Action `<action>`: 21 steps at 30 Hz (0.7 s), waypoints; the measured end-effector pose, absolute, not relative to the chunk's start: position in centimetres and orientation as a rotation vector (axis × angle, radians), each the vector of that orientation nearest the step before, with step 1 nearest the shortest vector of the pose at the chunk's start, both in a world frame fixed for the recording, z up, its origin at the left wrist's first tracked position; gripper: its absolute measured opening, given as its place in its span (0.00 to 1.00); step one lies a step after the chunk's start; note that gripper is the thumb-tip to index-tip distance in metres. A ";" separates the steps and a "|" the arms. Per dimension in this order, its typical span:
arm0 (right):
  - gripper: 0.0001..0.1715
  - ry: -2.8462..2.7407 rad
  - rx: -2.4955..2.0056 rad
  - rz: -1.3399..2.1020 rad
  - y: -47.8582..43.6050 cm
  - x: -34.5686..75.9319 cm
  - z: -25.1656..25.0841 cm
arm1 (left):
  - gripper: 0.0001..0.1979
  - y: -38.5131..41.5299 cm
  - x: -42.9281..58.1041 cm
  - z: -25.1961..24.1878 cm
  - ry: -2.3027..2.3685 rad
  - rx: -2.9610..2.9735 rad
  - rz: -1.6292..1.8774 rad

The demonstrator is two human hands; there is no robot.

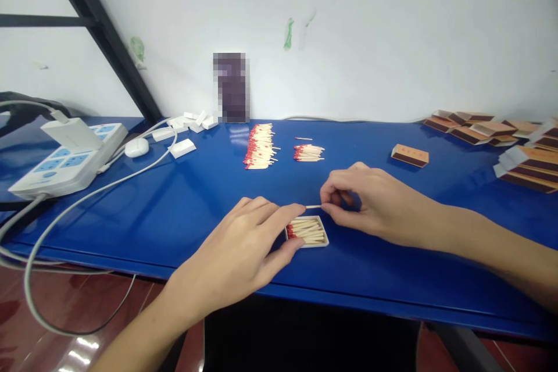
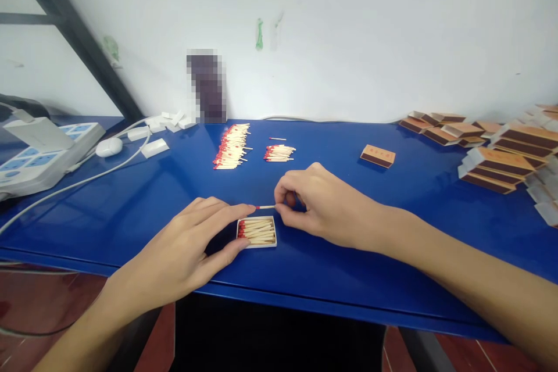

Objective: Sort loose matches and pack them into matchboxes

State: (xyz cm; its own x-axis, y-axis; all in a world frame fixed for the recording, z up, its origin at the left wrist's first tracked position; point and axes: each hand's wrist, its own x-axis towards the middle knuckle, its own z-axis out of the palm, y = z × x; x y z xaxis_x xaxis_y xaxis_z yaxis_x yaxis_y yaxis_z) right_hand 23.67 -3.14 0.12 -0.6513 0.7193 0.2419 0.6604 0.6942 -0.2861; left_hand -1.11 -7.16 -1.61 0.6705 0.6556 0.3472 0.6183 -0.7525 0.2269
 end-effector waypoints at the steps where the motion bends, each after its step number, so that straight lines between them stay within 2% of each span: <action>1: 0.08 -2.560 -1.073 0.275 -3.5 23.3 0.3 | 0.17 -7.2 -1.1 -1.7 1.073 2.779 0.628; 12: 0.02 -2.506 -0.933 0.429 -4.7 22.3 0.4 | 0.17 -7.4 -1.0 -1.2 1.081 2.702 0.602; 17: 0.13 -2.633 -0.714 0.381 -4.8 22.6 -0.2 | 0.18 -7.4 -1.1 -1.1 1.081 2.719 0.626; 21: 0.15 -2.683 -0.604 0.299 -4.9 22.7 -0.7 | 0.13 -7.6 -1.0 -1.0 1.056 2.705 0.625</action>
State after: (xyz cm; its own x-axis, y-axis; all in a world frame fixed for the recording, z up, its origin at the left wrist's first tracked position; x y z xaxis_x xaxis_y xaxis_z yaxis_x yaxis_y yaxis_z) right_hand 22.71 -4.88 -0.75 -0.8384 0.4486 0.3097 0.3694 0.8854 -0.2822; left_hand -1.01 -7.59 -0.99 0.6613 0.6786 0.3197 0.6068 -0.7344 0.3040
